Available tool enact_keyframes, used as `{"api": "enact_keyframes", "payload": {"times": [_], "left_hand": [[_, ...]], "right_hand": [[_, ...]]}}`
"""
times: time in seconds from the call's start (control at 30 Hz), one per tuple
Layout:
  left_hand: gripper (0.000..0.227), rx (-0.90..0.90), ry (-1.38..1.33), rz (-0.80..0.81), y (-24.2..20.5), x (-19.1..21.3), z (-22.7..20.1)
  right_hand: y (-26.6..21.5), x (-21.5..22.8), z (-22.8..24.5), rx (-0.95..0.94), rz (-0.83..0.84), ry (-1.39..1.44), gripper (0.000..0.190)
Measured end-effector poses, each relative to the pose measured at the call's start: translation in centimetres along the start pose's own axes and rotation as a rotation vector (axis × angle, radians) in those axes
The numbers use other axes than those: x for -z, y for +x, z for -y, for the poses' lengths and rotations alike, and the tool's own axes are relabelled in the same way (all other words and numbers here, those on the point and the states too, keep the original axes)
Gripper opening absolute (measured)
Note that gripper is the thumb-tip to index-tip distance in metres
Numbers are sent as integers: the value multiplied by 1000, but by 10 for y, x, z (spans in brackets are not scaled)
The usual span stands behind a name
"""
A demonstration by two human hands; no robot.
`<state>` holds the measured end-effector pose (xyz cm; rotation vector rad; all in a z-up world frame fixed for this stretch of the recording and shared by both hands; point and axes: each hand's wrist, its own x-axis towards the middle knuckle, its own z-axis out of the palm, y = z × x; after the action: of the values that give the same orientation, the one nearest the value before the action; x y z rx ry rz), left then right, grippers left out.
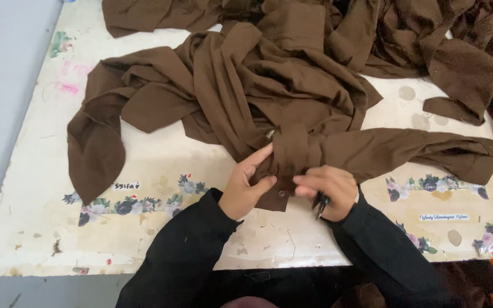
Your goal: Trimming loose threads from brown garment pieces using thread snips on a factory work table.
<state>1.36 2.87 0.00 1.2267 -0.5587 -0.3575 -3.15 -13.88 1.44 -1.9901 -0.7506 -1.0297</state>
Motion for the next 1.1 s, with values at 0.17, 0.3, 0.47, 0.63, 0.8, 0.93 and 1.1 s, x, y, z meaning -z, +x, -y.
{"api": "enact_keyframes", "payload": {"times": [0.17, 0.3, 0.47, 0.63, 0.8, 0.93, 1.1], "left_hand": [[56, -3, 93, 110, -5, -10, 2], [58, 32, 119, 127, -9, -5, 27], [60, 10, 172, 53, -5, -13, 4], [81, -134, 342, -262, 5, 5, -21], [69, -642, 613, -1097, -6, 63, -26], [55, -765, 755, -1206, -10, 74, -35], [70, -549, 963, -1107, -24, 87, -35]], "right_hand": [[6, -7, -2, -68, -75, -132, 15], [8, -11, 1, -165, -69, -117, 9], [14, 3, -3, -253, -178, -119, 24], [9, 17, -26, -267, -212, -135, 22], [8, 56, -63, -202, -318, -634, 17], [-13, 113, -73, -326, -367, -758, 32], [-95, 180, -123, -1050, -331, -1106, 52]]}}
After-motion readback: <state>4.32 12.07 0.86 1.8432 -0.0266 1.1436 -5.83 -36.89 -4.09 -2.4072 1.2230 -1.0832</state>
